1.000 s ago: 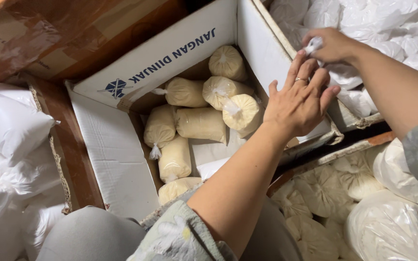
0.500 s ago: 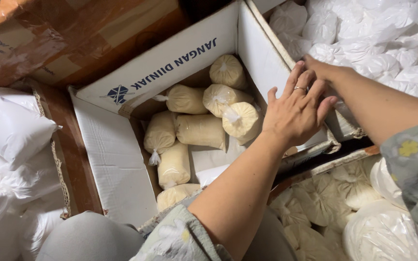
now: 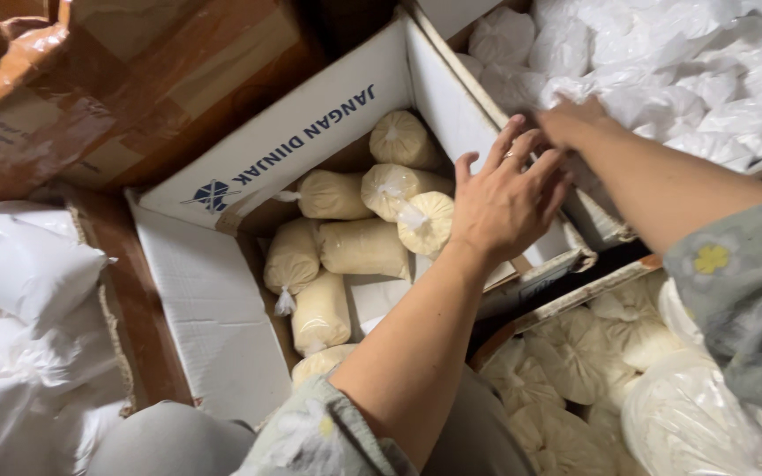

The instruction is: The person transfers small white plastic-wrapped packages from a large cardboard box into a smaller white box. The person picks up packages one by one and places them into the smaller box, repeating the process throughout the clip.

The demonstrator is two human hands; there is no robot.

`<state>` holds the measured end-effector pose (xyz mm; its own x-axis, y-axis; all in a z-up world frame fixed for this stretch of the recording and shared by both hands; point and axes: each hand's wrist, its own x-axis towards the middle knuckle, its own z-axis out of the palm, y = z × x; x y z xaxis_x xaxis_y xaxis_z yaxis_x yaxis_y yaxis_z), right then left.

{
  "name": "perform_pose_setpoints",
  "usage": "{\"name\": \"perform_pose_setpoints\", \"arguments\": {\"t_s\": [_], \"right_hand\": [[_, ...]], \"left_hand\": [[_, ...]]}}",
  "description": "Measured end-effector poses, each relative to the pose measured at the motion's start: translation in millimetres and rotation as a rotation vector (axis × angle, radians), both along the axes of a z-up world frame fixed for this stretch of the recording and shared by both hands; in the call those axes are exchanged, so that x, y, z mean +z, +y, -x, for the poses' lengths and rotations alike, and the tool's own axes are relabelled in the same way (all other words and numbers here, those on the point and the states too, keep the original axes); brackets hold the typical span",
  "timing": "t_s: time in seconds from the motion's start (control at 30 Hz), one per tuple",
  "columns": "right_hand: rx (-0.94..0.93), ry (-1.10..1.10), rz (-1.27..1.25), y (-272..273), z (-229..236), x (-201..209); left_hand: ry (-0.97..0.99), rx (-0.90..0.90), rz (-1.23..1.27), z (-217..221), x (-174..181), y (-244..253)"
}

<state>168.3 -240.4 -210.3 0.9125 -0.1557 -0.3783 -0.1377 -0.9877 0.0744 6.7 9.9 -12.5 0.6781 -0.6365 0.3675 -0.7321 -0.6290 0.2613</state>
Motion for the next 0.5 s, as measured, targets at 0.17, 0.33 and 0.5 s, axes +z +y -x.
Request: {"name": "perform_pose_setpoints", "arguments": {"t_s": [0.17,0.33,0.5], "right_hand": [[0.006,0.025,-0.264,-14,23,28],[-0.207,-0.276,-0.458,-14,24,64],[-0.458,-0.713,-0.365,-46,21,71]], "left_hand": [[0.188,0.029,-0.234,-44,15,-30],[0.213,0.07,-0.425,-103,13,-77],[0.291,0.059,-0.675,-123,-4,-102]]}}
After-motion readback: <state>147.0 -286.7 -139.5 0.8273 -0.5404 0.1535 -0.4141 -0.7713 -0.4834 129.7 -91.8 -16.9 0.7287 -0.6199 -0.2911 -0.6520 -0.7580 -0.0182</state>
